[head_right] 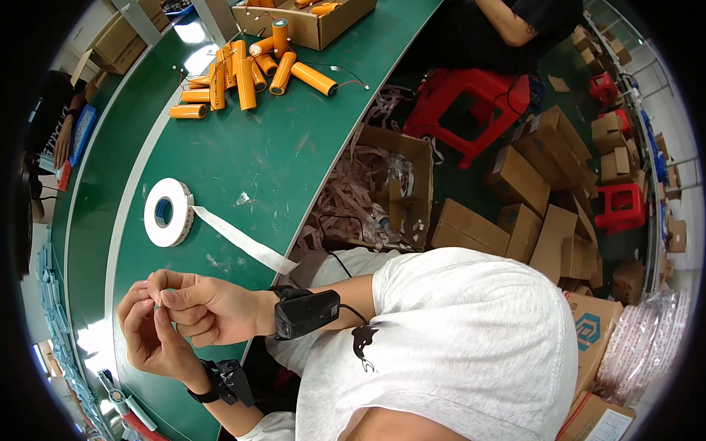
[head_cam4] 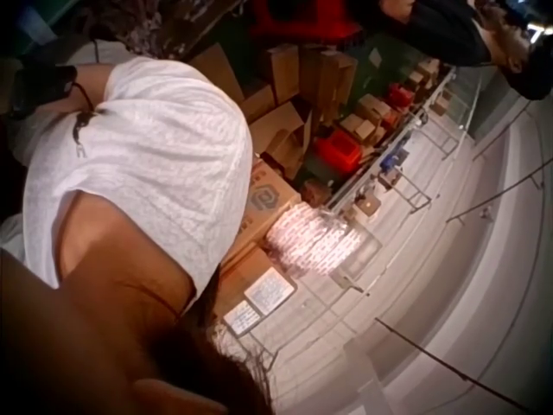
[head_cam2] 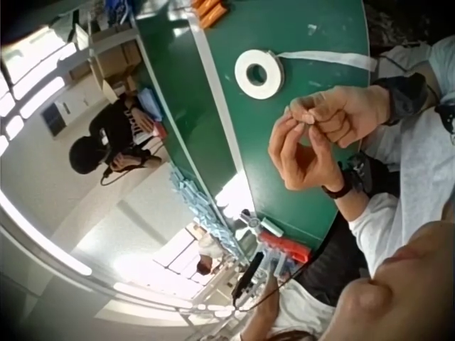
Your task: The person applies tape to batteries and then inserts the taped batteries one at a time into the plastic housings of handheld fans.
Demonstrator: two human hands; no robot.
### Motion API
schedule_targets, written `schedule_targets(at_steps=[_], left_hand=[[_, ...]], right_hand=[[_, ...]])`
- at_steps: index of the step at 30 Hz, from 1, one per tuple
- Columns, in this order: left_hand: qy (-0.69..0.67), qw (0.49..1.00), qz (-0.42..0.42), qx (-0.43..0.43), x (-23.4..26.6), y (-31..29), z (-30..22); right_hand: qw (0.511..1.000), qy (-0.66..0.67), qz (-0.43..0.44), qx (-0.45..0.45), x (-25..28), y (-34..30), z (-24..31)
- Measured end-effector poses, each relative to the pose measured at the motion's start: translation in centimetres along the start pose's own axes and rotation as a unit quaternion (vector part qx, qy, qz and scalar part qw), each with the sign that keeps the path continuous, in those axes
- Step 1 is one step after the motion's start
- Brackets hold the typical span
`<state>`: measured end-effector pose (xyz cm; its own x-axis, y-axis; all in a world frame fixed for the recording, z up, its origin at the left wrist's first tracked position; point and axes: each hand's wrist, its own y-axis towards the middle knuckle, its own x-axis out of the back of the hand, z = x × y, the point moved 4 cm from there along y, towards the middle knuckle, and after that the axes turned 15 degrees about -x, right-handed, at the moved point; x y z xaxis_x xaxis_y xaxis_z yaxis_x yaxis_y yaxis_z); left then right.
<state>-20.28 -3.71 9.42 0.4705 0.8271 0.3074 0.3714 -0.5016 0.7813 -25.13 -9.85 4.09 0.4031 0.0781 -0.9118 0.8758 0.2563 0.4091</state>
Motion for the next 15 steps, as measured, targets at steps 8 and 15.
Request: schedule_targets(at_steps=[8, 15], left_hand=[[-0.004, 1.000, -0.017, 0.007, -0.07, -0.13, -0.02], [-0.002, 1.000, -0.021, 0.019, -0.20, -0.12, -0.03]], right_hand=[[1.000, -0.006, 0.008, 0.011, 0.16, 0.22, -0.14], [1.000, -0.009, 0.002, 0.020, 0.29, 0.23, -0.25]])
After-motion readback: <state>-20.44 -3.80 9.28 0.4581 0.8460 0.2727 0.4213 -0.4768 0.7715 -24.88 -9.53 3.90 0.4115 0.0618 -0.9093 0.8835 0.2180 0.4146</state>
